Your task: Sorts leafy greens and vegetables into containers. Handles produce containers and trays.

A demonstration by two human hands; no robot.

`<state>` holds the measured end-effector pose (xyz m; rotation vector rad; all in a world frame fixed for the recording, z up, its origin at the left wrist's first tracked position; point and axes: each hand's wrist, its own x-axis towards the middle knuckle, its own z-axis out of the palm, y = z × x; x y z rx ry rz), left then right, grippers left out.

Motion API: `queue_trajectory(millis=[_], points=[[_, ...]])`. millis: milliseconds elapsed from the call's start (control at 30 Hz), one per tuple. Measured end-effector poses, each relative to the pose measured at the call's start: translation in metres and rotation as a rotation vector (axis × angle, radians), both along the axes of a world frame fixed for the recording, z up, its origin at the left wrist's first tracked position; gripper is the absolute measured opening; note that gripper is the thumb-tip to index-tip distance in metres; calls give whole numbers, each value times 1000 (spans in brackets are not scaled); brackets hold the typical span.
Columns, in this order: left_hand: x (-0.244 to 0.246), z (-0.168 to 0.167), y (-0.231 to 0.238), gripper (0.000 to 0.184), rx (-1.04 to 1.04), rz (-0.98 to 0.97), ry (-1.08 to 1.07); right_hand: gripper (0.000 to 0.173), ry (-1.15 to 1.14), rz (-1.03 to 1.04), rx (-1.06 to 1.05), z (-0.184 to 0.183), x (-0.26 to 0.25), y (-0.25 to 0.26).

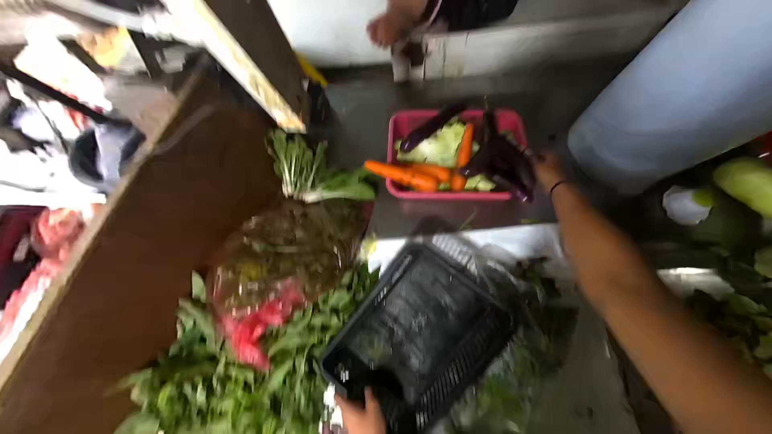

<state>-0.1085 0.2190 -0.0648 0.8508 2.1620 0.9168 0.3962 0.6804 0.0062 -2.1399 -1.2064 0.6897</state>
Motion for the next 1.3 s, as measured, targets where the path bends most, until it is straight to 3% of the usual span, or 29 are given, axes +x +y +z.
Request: queue_trajectory(millis=[100,267,400,600,733,833,933,1000,1067,1133,1167,1233,1267,1300], points=[[6,2,-4,80,61,75,-23,54,60,-58,-36,8,9,-29],[5,4,-1,79,45,95,-34,54,232,-120,101,19,-18,-101],[0,-11,-4,78,56,91,-13,54,190,-10,144,4,-24,-176],[-5,-20,-13,74,82,81,-25,30,113,94,265,12,-92,-291],[-13,5,-6,65,225,11,-83,28,172,265,338,11,-122,-331],[-18,50,49,66,315,-100,-23,35,197,340,331,36,-117,-325],[-9,108,144,59,517,-307,114,53,99,364,327,87,-108,-292],[4,154,208,65,727,-458,134,65,65,326,395,114,-91,-259],[19,194,263,71,897,-568,79,76,317,302,623,137,-70,-225],[32,217,300,60,882,-601,56,78,725,278,748,164,-57,-198],[37,219,315,55,868,-605,46,77,886,280,733,173,-50,-188],[40,216,336,78,872,-789,8,86,1029,233,578,178,-35,-174],[43,215,346,84,929,-914,0,79,1054,163,495,173,-29,-170],[51,216,355,75,996,-1015,-9,70,1086,70,411,164,-22,-166]])
